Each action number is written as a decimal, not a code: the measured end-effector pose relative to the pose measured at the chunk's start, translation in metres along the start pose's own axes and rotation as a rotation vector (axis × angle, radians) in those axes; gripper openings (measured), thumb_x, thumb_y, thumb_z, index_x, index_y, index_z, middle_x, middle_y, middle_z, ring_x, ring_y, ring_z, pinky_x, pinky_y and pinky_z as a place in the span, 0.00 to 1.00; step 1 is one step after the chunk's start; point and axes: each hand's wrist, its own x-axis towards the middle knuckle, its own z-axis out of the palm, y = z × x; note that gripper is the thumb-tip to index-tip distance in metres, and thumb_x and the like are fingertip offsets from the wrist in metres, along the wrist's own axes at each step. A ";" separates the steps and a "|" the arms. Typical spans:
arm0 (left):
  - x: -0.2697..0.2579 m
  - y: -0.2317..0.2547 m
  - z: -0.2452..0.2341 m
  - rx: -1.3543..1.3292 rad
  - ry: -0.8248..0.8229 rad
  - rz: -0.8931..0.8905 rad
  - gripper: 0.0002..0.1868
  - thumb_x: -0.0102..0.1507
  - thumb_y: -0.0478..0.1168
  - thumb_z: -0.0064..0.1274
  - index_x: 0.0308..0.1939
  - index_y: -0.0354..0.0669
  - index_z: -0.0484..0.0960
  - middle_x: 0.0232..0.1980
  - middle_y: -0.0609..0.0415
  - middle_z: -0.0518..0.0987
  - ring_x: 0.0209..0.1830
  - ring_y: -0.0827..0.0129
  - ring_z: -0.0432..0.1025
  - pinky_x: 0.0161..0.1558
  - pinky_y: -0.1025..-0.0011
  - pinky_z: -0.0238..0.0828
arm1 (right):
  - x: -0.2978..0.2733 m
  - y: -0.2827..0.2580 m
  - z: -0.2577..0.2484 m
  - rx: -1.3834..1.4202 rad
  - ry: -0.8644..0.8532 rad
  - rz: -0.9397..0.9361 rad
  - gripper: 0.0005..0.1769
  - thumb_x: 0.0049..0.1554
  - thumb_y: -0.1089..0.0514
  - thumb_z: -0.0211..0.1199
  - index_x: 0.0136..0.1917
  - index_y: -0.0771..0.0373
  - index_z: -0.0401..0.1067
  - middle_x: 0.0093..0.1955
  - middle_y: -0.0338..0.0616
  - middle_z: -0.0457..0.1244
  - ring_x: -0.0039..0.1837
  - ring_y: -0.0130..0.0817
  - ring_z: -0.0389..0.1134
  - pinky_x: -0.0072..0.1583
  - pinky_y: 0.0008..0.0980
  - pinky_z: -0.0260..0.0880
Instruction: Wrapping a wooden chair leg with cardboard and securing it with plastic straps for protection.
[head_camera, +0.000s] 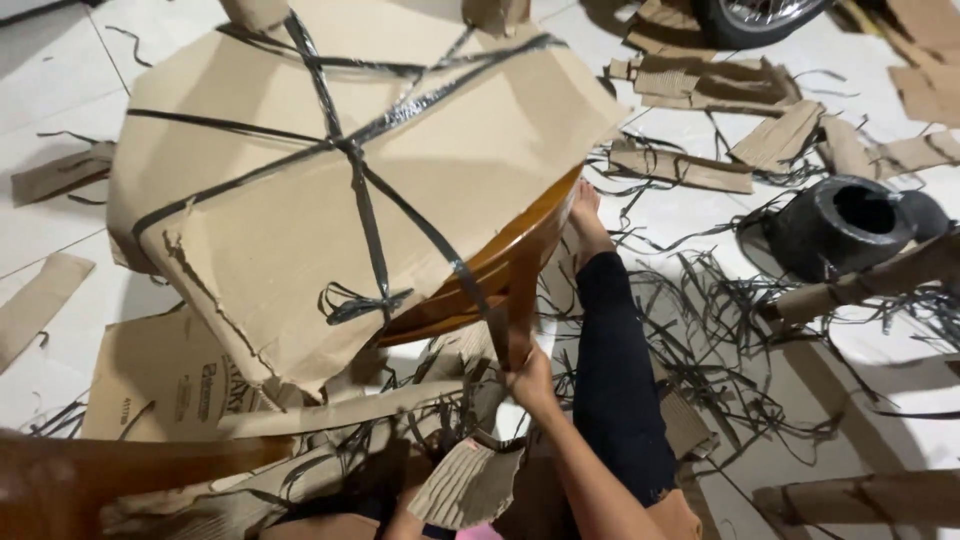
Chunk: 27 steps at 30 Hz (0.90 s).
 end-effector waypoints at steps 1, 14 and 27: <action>-0.005 -0.001 0.002 -0.005 -0.005 0.007 0.20 0.56 0.48 0.68 0.33 0.30 0.86 0.33 0.43 0.85 0.41 0.60 0.79 0.44 0.60 0.75 | -0.025 -0.049 -0.002 -0.002 -0.001 -0.010 0.24 0.41 0.80 0.65 0.51 0.64 0.71 0.46 0.50 0.69 0.55 0.42 0.68 0.61 0.49 0.68; 0.018 0.102 0.111 -0.013 -0.113 -0.003 0.20 0.57 0.47 0.66 0.39 0.30 0.87 0.36 0.39 0.85 0.44 0.54 0.80 0.48 0.58 0.76 | -0.154 -0.169 -0.027 -0.447 -0.189 0.107 0.40 0.39 0.54 0.81 0.62 0.63 0.68 0.58 0.63 0.68 0.64 0.62 0.68 0.63 0.56 0.69; -0.025 0.125 0.156 0.052 -0.264 -0.167 0.21 0.58 0.47 0.65 0.44 0.30 0.87 0.39 0.35 0.85 0.47 0.47 0.81 0.52 0.56 0.77 | -0.200 -0.195 -0.106 0.075 -0.542 -0.244 0.38 0.46 0.43 0.75 0.62 0.66 0.70 0.61 0.57 0.66 0.66 0.45 0.61 0.67 0.44 0.55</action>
